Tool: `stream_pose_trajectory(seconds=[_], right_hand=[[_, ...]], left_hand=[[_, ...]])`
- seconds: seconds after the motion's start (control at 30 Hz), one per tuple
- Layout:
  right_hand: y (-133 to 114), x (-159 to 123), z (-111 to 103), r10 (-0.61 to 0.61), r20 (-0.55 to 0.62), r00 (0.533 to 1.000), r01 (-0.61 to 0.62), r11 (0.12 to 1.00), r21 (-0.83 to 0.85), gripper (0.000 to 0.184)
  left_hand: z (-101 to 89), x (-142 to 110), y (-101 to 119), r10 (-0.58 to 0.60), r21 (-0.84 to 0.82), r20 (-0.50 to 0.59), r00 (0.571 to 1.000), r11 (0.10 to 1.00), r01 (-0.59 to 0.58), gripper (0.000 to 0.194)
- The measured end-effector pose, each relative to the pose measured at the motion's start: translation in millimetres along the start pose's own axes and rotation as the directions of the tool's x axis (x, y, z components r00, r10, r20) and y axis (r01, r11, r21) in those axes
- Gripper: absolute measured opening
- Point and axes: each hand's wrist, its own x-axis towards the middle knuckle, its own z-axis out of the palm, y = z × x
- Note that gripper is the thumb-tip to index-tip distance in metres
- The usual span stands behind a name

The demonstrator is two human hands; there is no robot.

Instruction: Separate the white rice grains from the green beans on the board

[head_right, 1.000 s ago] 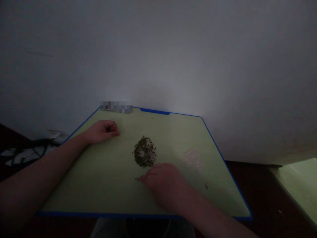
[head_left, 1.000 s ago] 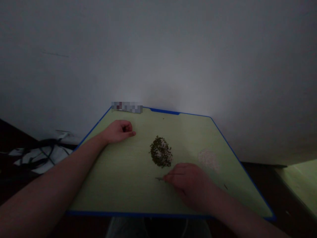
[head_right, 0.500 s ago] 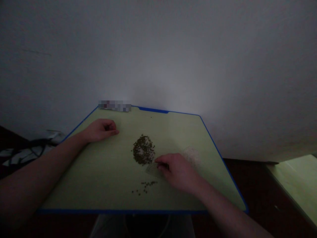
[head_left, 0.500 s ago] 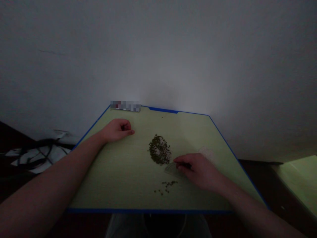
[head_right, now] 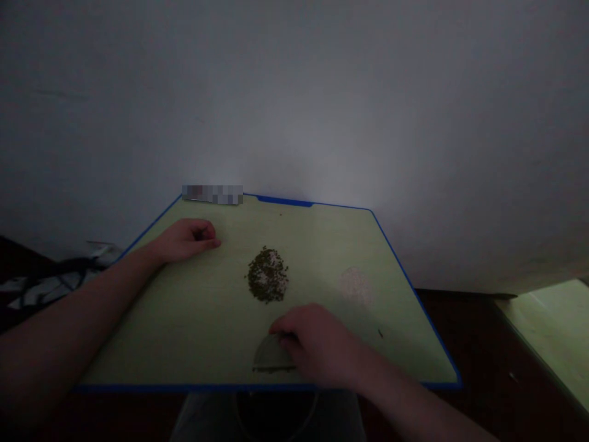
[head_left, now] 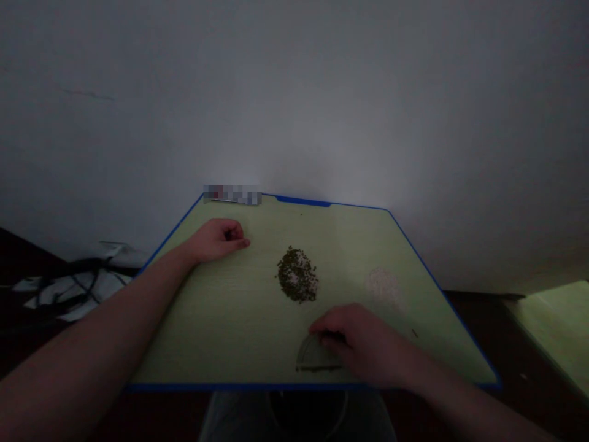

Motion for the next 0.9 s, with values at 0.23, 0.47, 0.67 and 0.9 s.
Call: stream_pose_trajectory(seconds=[0.23,0.47,0.67,0.9], right_hand=[[6.2,-31.6,21.2,0.106,-0.113,0.988,-0.093,0.989,0.119,0.028],[3.2,-20.1,13.7,0.057,-0.169,0.984,-0.032,0.988,0.15,0.029],[-14.9,13.9,15.0,-0.17,-0.078,0.982,0.173,0.984,0.032,0.036],[-2.9,-11.1,18.1,-0.042,-0.058,0.997,0.047,0.995,0.091,0.033]], left_hand=[[-0.1,0.0,2.8,-0.012,-0.003,-0.006,1.0,1.0,0.012,0.029],[0.0,-0.3,5.5,-0.007,-0.015,-0.004,1.0,1.0,0.007,0.03],[0.6,0.9,-1.0,-0.004,0.011,-0.005,1.0,1.0,0.004,0.029],[1.7,1.5,-3.2,0.001,-0.017,-0.002,1.0,1.0,-0.001,0.028]])
